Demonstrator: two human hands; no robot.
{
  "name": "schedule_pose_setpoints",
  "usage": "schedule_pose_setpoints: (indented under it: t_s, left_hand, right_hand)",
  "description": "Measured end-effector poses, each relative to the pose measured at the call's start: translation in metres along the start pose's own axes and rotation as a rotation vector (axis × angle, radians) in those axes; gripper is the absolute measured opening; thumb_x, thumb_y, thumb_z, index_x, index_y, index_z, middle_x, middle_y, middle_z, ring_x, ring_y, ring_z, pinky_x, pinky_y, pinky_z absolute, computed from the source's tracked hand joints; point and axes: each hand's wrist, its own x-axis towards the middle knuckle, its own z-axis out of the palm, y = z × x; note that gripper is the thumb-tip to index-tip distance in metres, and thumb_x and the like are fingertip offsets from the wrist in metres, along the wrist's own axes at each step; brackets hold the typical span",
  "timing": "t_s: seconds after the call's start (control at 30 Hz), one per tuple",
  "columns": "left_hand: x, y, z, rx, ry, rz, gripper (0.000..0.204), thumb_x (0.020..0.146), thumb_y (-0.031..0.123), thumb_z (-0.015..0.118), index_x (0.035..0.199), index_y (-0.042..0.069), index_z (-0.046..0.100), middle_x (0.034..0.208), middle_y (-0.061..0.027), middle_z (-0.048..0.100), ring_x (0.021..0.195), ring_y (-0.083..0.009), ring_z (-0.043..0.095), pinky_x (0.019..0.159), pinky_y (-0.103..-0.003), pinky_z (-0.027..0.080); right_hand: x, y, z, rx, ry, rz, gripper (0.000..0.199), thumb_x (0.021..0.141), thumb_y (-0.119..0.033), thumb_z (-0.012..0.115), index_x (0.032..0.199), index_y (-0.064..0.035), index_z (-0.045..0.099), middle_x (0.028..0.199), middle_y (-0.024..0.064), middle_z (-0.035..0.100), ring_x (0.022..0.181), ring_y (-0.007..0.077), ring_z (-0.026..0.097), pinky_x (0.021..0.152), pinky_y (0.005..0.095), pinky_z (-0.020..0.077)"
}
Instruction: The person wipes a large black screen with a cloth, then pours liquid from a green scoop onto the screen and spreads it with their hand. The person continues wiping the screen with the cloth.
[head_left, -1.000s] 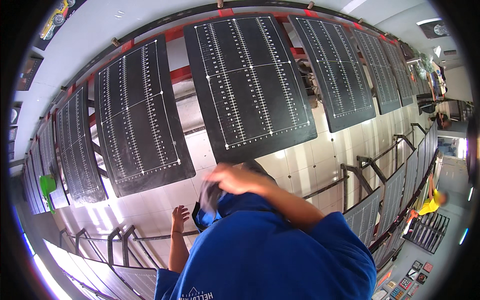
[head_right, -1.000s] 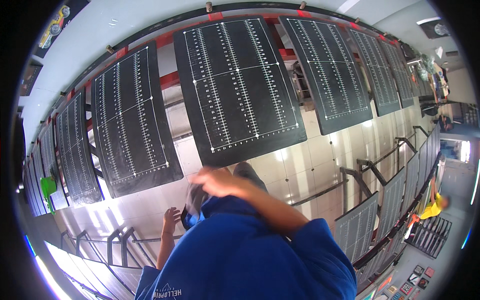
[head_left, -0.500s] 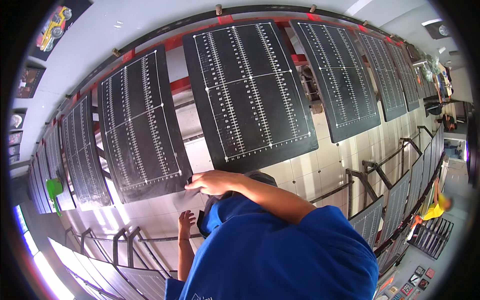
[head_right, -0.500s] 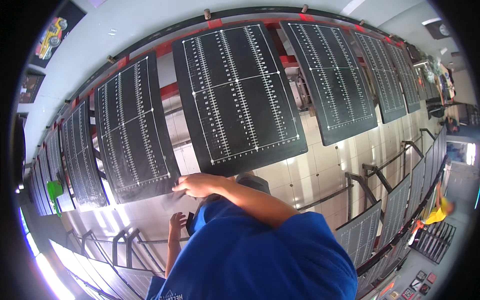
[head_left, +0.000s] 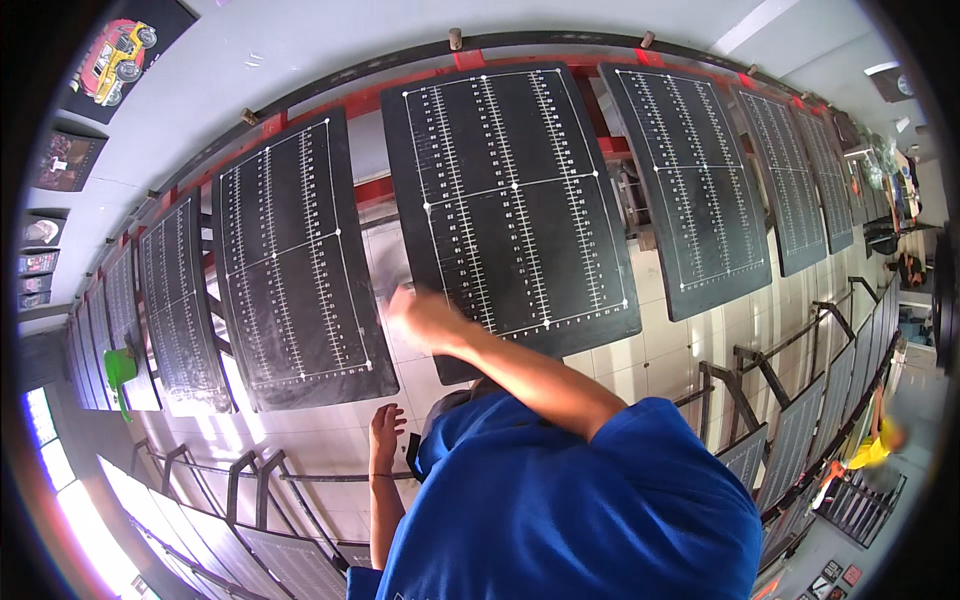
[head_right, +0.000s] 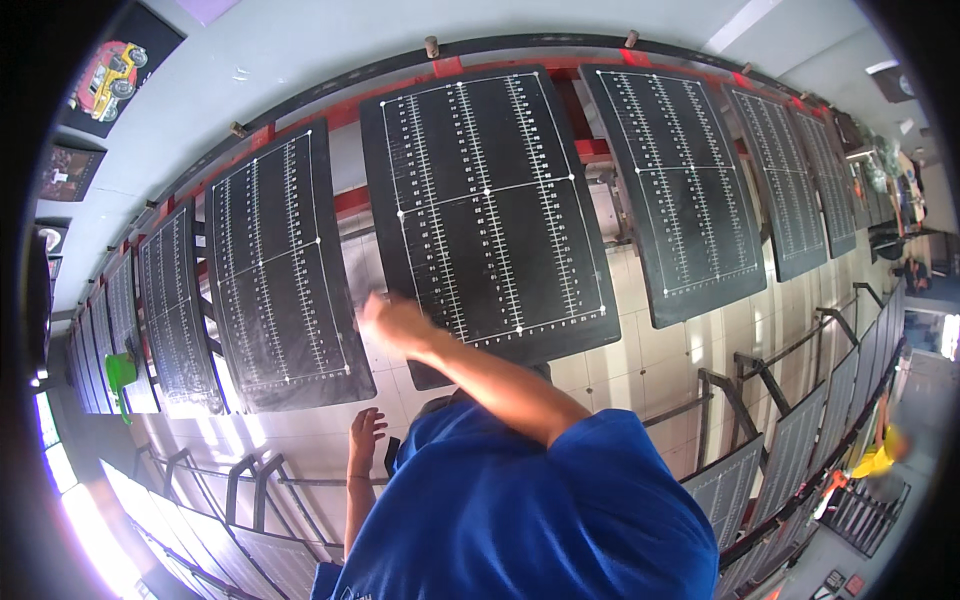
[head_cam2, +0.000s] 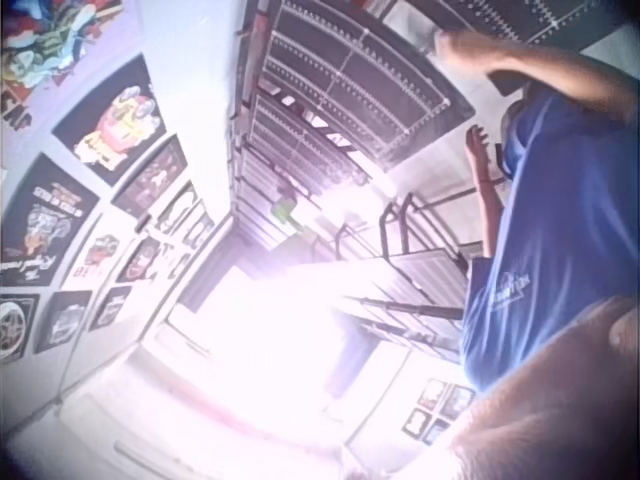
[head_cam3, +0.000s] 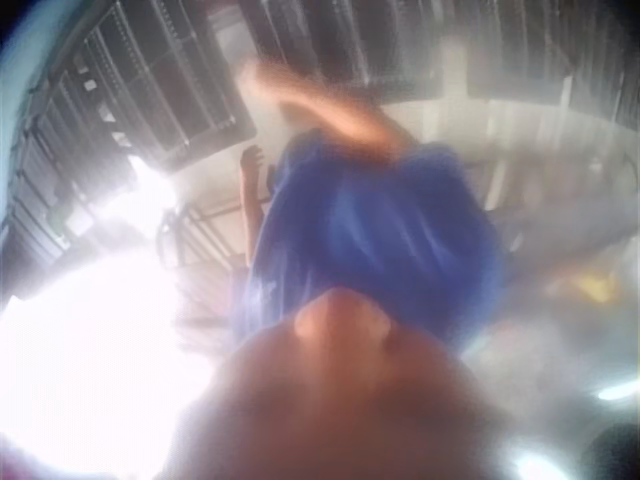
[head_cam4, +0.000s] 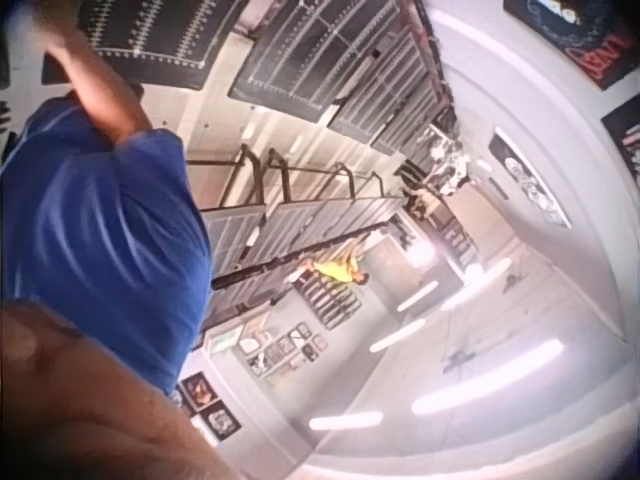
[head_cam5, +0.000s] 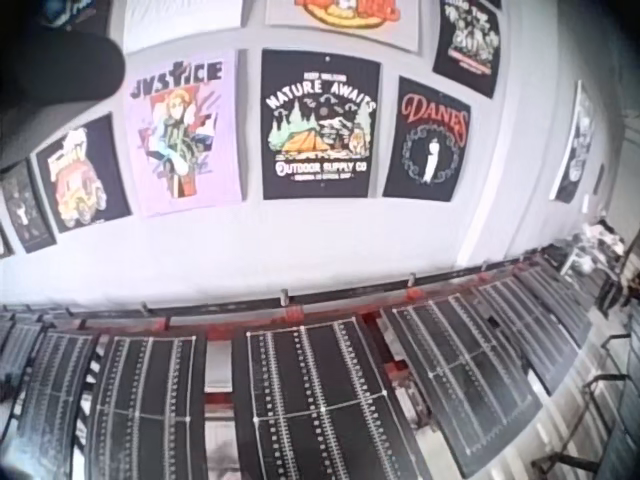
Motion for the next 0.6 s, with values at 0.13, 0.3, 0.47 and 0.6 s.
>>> schedule_pose_setpoints:
  t_s: [0.13, 0.3, 0.47, 0.6]
  left_hand:
    - [-0.027, -0.079, -0.021, -0.141, 0.141, -0.157, 0.040, 0.098, 0.038, 0.054, 0.120, 0.005, 0.060, 0.101, -0.0097, 0.069, 0.087, -0.0191, 0.067, 0.070, -0.032, 0.052]
    - [-0.096, -0.118, -0.024, 0.004, 0.198, -0.383, 0.037, 0.097, 0.037, 0.055, 0.113, 0.005, 0.063, 0.096, -0.0084, 0.068, 0.081, -0.0179, 0.066, 0.065, -0.032, 0.052]
    - [-0.064, -0.118, -0.020, -0.013, 0.187, -0.371, 0.038, 0.097, 0.038, 0.054, 0.115, 0.005, 0.062, 0.098, -0.0087, 0.069, 0.085, -0.0180, 0.066, 0.069, -0.033, 0.053]
    - [-0.038, -0.070, -0.010, -0.213, 0.183, -0.149, 0.042, 0.099, 0.042, 0.053, 0.120, 0.007, 0.059, 0.101, -0.0084, 0.068, 0.085, -0.0193, 0.066, 0.074, -0.034, 0.052]
  right_hand:
    - [-0.024, 0.007, -0.058, -0.027, -0.095, -0.445, 0.041, 0.081, -0.005, 0.057, 0.120, -0.0096, 0.069, 0.113, 0.0139, 0.067, 0.113, 0.0330, 0.061, 0.101, 0.0398, 0.0470]
    - [-0.037, 0.107, -0.278, -0.132, 0.910, 0.220, 0.024, 0.088, -0.001, 0.043, 0.104, 0.0051, 0.060, 0.089, 0.0250, 0.066, 0.083, 0.0341, 0.070, 0.058, 0.0451, 0.0578]
    - [0.082, 0.072, -0.156, -0.614, 1.023, 0.097, 0.005, 0.079, -0.008, 0.059, 0.079, -0.0046, 0.062, 0.083, 0.0148, 0.061, 0.070, 0.0319, 0.063, 0.059, 0.0446, 0.0528]
    - [0.064, -0.032, -0.026, 0.134, -0.274, -0.223, 0.031, 0.085, -0.011, 0.058, 0.115, -0.0062, 0.066, 0.106, 0.0165, 0.067, 0.097, 0.0266, 0.067, 0.091, 0.0409, 0.0505]
